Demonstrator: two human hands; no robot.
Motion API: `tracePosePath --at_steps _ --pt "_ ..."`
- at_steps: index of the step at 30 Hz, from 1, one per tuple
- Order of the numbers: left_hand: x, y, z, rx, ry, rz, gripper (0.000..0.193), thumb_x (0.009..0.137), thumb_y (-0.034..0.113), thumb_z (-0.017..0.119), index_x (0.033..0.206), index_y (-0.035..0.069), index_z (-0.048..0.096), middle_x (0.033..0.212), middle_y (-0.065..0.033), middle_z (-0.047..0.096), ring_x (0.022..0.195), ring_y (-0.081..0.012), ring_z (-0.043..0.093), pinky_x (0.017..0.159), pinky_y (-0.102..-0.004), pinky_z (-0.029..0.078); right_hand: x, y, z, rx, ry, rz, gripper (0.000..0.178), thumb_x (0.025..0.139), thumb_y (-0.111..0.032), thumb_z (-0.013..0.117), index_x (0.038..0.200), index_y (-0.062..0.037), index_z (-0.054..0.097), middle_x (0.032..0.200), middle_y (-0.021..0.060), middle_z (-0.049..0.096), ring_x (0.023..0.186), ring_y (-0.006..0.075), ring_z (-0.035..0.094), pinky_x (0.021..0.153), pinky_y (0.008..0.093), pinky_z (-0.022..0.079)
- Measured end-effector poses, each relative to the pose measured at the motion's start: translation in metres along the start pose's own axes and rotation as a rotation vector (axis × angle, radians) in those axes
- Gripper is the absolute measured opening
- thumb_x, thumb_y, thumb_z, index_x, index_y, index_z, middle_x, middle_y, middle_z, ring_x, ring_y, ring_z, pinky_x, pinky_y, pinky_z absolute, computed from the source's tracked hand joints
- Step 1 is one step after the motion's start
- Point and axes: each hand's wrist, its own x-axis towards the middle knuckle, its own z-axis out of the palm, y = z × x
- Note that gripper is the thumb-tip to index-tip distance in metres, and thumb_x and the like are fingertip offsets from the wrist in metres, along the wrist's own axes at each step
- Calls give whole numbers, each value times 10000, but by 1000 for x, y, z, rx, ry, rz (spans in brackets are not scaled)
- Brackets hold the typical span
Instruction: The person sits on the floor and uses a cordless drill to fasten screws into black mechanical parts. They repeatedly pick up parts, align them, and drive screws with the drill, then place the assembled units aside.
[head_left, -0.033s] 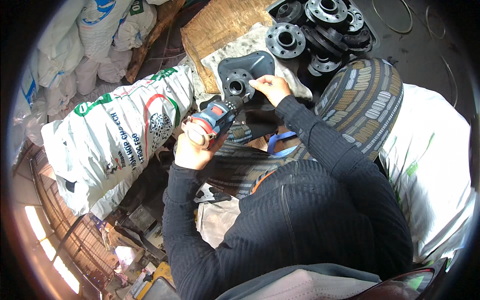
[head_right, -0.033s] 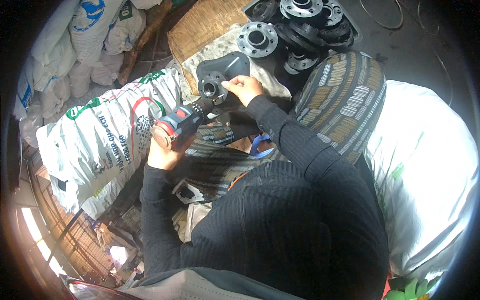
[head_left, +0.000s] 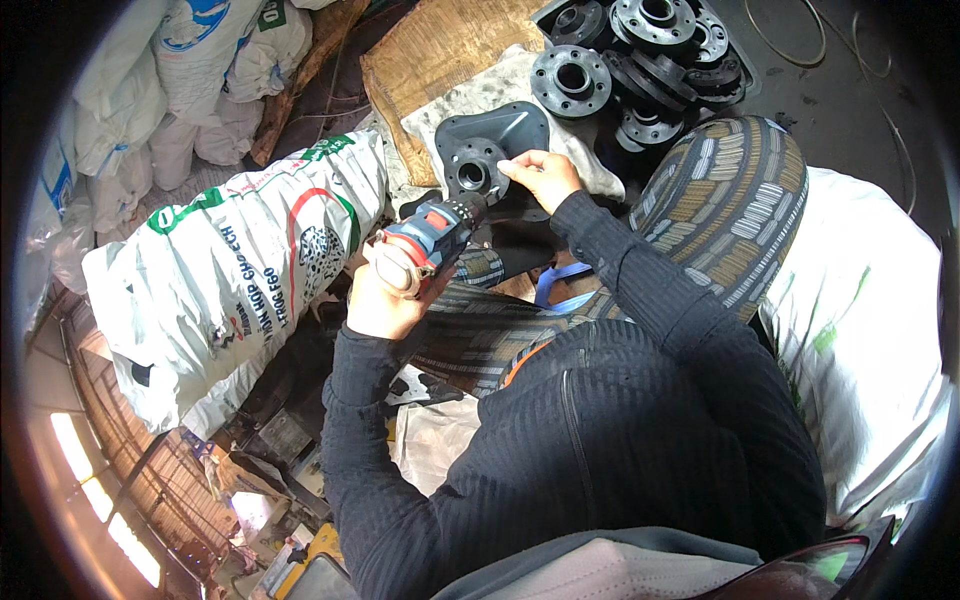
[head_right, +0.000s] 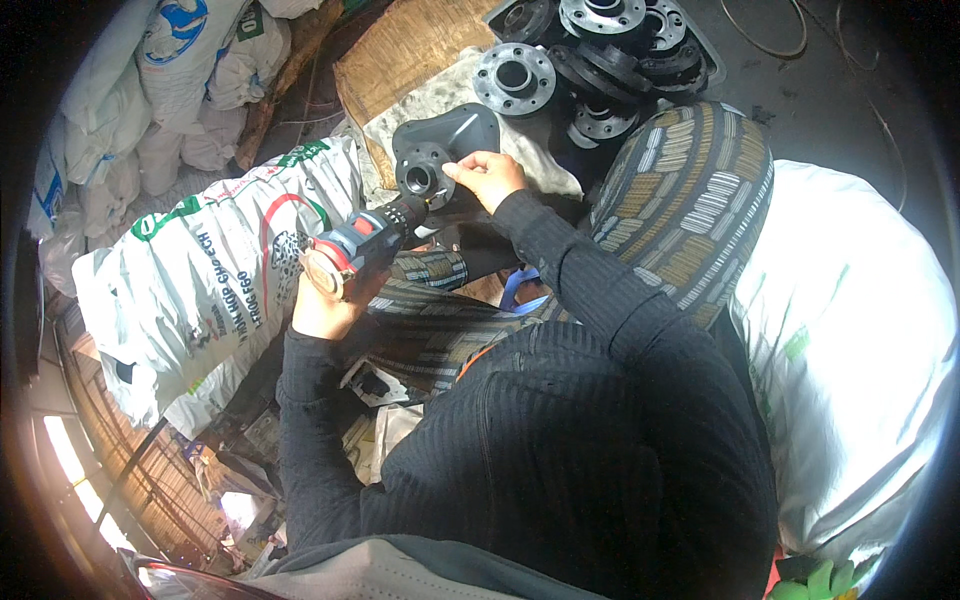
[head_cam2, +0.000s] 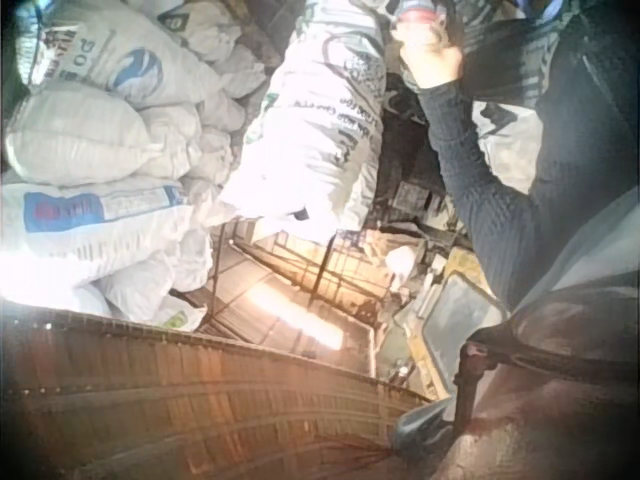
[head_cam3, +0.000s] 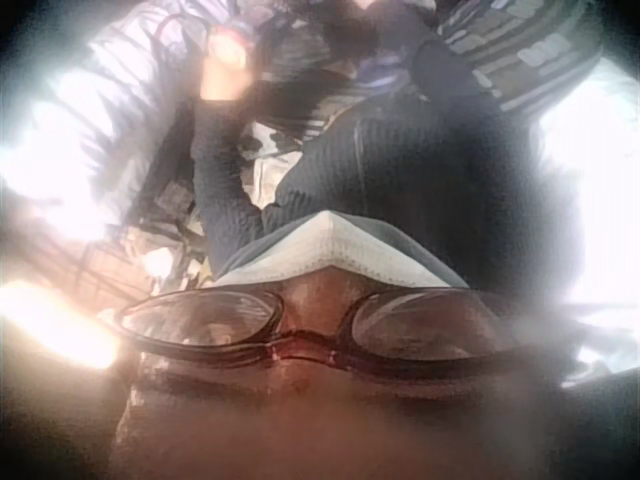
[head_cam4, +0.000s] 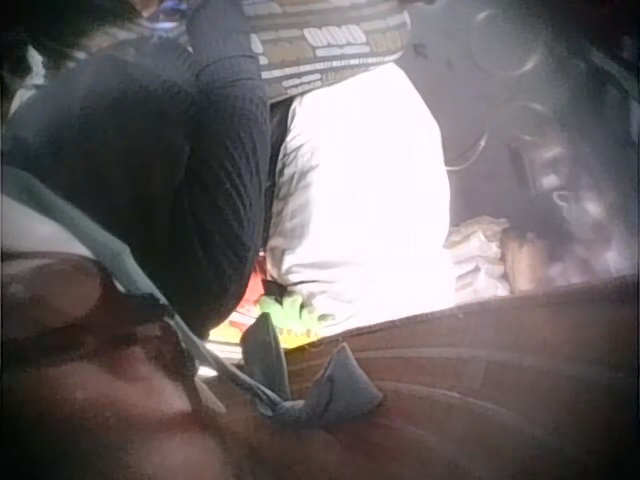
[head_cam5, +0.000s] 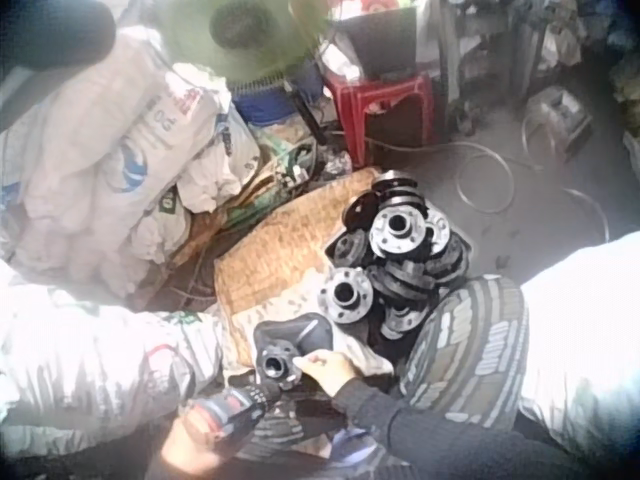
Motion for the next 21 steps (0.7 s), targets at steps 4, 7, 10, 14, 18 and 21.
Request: tracePosePath --at_steps 4,7,10,14,18,21 --pt "17 10 -13 151 -59 91 344 681 183 771 944 11 629 864 -148 671 798 -287 668 723 -343 536 0 -2 -1 -22 11 0 292 791 -313 721 809 -25 678 681 -29 587 649 61 489 616 240 406" --pt "25 9 -15 217 -74 138 317 661 186 757 910 28 642 814 -135 666 757 -292 663 685 -355 535 -2 -5 -1 -27 35 -25 286 786 -312 725 793 -30 674 642 -42 552 614 49 458 580 233 387" --pt "32 8 -19 275 -130 166 278 686 198 725 896 35 644 794 -134 657 730 -297 657 655 -357 533 -4 -14 -2 -44 35 8 282 781 -311 729 783 -35 672 626 -45 538 598 45 447 566 230 378" --pt "36 14 -17 266 -137 122 369 686 194 726 1003 40 616 809 -139 660 730 -295 660 644 -350 531 -4 -11 -2 -13 31 25 279 777 -307 735 778 -36 670 618 -42 543 586 44 448 562 229 380" --pt "38 22 -13 263 -148 117 533 666 211 751 1140 55 562 843 -130 665 759 -286 666 659 -340 531 -3 -6 -1 41 24 44 267 778 -293 737 770 -36 666 617 -38 548 588 44 453 564 229 382" --pt "38 21 -14 299 -185 186 575 658 187 728 1181 50 533 983 -137 644 859 -290 647 749 -347 516 -2 -7 0 54 9 40 256 782 -280 737 763 -37 659 618 -36 550 587 43 453 562 227 381"
